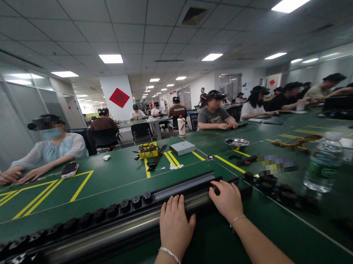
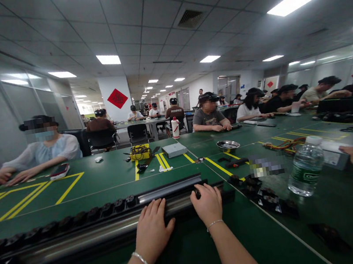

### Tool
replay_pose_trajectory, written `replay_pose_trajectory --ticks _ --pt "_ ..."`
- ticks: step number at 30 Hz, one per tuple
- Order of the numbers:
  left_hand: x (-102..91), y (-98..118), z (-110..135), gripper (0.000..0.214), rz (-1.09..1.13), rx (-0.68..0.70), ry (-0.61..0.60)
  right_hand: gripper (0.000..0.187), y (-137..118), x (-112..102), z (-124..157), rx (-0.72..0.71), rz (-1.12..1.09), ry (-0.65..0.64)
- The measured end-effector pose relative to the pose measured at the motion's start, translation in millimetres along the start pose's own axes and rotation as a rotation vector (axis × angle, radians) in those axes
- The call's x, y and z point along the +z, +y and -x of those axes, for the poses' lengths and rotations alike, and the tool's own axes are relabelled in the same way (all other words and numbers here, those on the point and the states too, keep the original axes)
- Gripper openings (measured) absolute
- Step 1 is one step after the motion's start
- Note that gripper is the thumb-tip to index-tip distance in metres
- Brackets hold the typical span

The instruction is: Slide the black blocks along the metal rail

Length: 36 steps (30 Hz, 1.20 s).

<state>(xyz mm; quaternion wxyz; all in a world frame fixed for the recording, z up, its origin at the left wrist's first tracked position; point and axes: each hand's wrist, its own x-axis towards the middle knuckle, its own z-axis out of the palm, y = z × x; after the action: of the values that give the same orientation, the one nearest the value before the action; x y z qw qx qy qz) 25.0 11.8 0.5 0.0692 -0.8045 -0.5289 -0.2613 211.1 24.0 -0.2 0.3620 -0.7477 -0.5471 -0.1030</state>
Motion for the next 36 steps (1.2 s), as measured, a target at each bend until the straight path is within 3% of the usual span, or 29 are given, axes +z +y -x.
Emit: replay_pose_trajectory --ticks 36 --pt "1.2 0.2 0.3 0.054 -0.001 -0.004 0.022 0.037 4.7 2.9 -1.2 0.014 0.008 0.03"
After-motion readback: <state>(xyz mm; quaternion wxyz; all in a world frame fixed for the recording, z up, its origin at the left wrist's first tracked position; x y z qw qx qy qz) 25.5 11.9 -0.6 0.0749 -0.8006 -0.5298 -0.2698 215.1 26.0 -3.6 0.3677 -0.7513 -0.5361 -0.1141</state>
